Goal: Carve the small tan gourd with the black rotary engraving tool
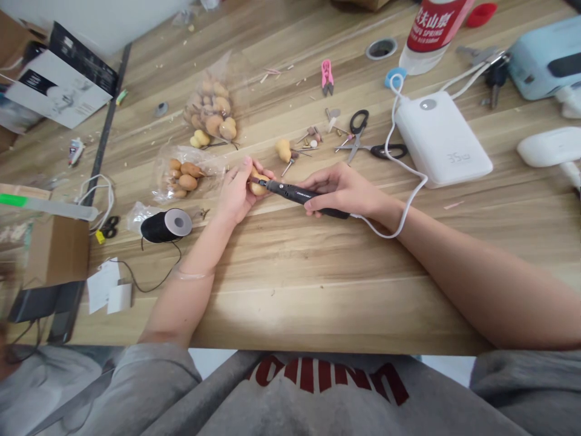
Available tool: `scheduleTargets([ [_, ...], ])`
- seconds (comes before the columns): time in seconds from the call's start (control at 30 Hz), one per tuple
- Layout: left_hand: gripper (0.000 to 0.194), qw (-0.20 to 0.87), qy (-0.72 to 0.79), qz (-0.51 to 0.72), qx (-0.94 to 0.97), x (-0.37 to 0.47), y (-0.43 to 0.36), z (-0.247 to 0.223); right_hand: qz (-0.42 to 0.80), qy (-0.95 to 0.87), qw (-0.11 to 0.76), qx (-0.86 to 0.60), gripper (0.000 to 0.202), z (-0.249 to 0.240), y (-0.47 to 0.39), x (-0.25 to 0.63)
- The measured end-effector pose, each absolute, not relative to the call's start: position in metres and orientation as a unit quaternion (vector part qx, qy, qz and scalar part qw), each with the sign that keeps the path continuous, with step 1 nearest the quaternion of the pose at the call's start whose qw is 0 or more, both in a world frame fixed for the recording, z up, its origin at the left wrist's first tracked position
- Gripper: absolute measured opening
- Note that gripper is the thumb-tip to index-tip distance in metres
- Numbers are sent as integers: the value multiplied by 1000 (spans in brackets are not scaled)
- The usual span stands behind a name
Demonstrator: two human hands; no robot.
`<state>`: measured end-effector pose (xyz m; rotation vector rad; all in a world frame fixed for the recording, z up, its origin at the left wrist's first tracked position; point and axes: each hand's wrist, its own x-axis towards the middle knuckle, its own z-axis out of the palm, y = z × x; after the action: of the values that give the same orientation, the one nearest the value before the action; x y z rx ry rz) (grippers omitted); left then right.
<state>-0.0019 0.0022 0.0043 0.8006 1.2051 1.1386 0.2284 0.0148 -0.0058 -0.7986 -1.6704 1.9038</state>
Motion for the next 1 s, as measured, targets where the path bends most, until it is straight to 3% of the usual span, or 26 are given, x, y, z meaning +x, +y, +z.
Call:
scheduleTargets([
  [1.0,28,608,505,492,364,-2,2,3,700,-599,251,-298,33,-5,15,228],
])
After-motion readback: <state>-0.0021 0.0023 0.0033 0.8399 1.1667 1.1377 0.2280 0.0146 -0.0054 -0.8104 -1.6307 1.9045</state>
